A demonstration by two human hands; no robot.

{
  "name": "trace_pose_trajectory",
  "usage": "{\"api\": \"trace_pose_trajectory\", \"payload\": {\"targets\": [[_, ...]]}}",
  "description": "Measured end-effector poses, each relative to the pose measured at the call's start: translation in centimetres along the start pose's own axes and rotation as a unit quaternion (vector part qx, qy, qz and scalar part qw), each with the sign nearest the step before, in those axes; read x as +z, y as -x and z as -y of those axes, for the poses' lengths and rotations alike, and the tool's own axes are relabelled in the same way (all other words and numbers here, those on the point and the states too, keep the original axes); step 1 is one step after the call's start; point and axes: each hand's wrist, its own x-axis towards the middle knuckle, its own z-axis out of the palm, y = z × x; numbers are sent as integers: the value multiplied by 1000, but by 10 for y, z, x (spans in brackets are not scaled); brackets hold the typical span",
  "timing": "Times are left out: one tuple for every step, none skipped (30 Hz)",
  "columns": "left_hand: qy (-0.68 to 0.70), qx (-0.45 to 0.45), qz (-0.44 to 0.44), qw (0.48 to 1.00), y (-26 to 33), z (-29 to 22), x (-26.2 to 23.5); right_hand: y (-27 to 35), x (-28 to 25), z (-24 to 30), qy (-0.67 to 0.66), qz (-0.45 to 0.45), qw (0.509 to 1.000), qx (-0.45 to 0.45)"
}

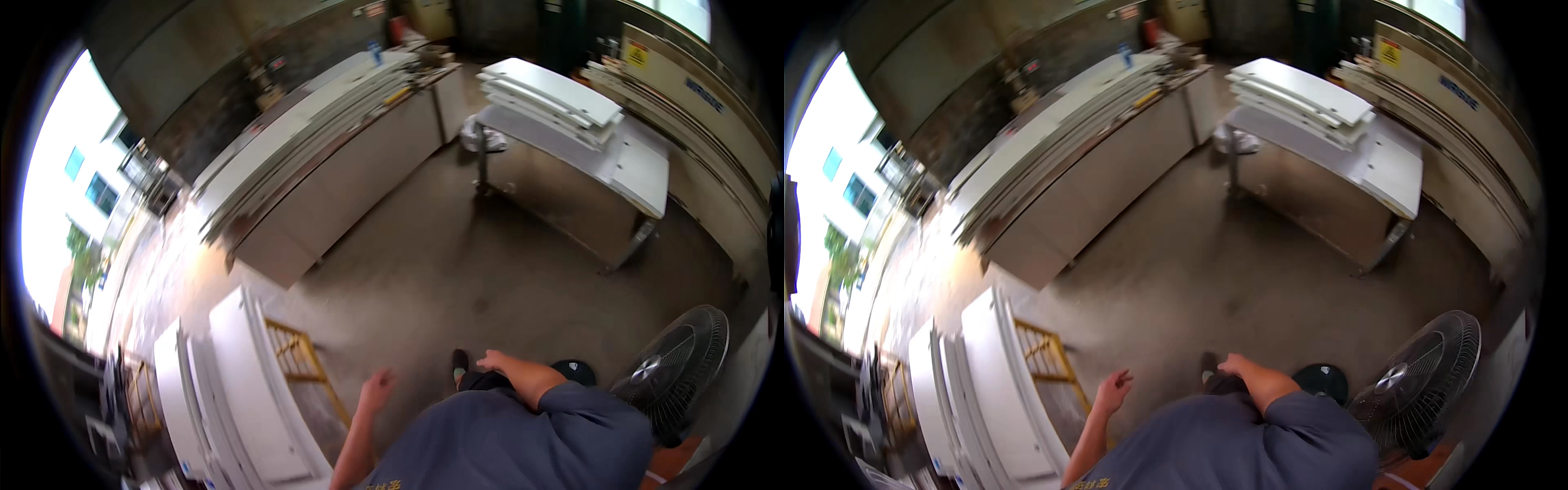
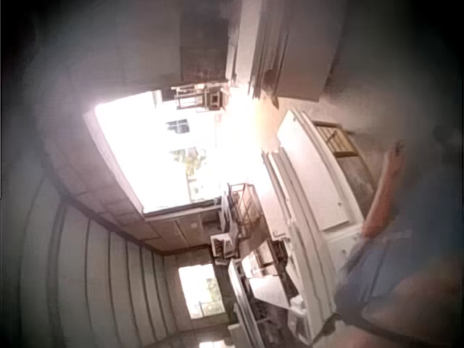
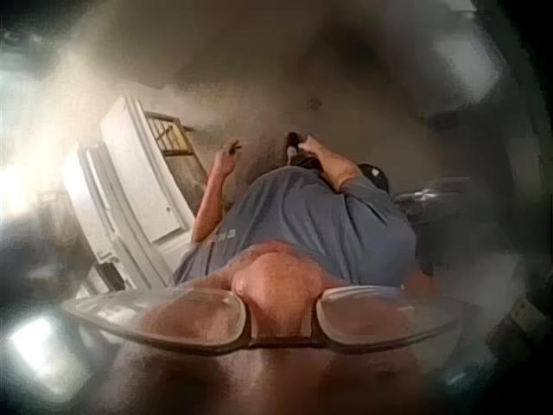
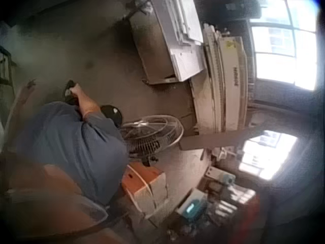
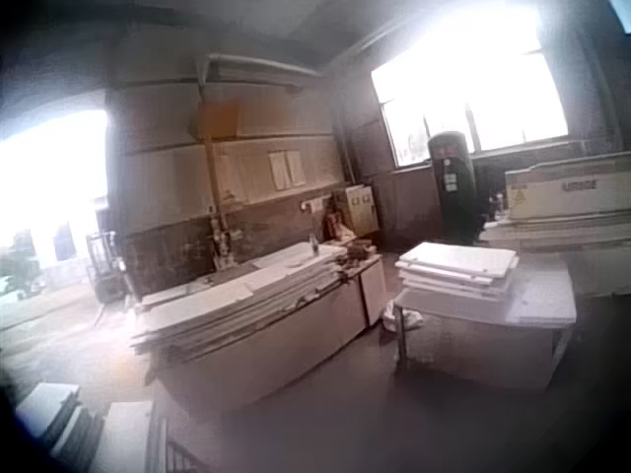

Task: The person moves white boards between stacks and then wipes them down using a cloth and a liquid from a bottle.

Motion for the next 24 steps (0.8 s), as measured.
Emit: {"api": "trace_pose_trajectory", "payload": {"targets": [[-6,8,11,1000,-43,-2,4,-39,-26,-28,53,6,998,-17],[-12,6,21,1000,-87,-13,3,-80,-60,-64,28,-12,999,24],[-4,24,44,999,-122,-32,0,-102,-82,-95,6,-16,997,69],[5,17,49,999,-137,-38,-8,-110,-104,-93,-33,-10,994,107],[19,8,48,999,-145,-48,-21,-117,-127,-87,-71,-3,987,142],[40,26,86,995,-199,-68,-4,-141,-149,-159,-30,-68,987,142],[84,57,131,986,-266,-88,27,-147,-186,-247,26,-147,976,161],[94,44,135,985,-303,-91,20,-165,-207,-235,90,-167,976,108],[106,33,142,984,-341,-95,14,-179,-230,-227,156,-197,966,65],[58,21,123,990,-376,-68,2,-199,-265,-187,252,-201,945,-53],[60,15,134,989,-415,-80,-6,-208,-297,-159,59,-234,970,20],[64,11,149,987,-456,-94,-7,-214,-328,-132,-134,-260,951,97],[66,20,172,983,-509,-123,-3,-222,-360,-128,-325,-292,882,175],[24,49,190,980,-562,-155,6,-226,-392,-128,-331,-342,863,171],[-74,103,192,973,-616,-190,9,-233,-422,-125,-336,-389,842,163],[-166,151,192,955,-662,-226,15,-233,-454,-125,-360,-416,818,170],[-140,176,219,950,-710,-266,20,-234,-486,-126,-383,-441,793,176],[-108,198,239,944,-753,-315,29,-230,-525,-131,-381,-489,767,166],[-116,226,253,933,-795,-363,39,-226,-562,-137,-379,-533,740,155],[-128,246,254,927,-834,-405,39,-222,-609,-131,-385,-567,712,154],[-156,258,263,917,-867,-452,43,-212,-659,-123,-392,-598,683,152],[-133,286,277,908,-893,-507,55,-203,-700,-139,-382,-629,660,147],[-116,296,288,903,-920,-550,66,-199,-744,-146,-382,-661,632,131],[-94,311,301,897,-944,-597,83,-196,-784,-170,-355,-687,617,142]]}}
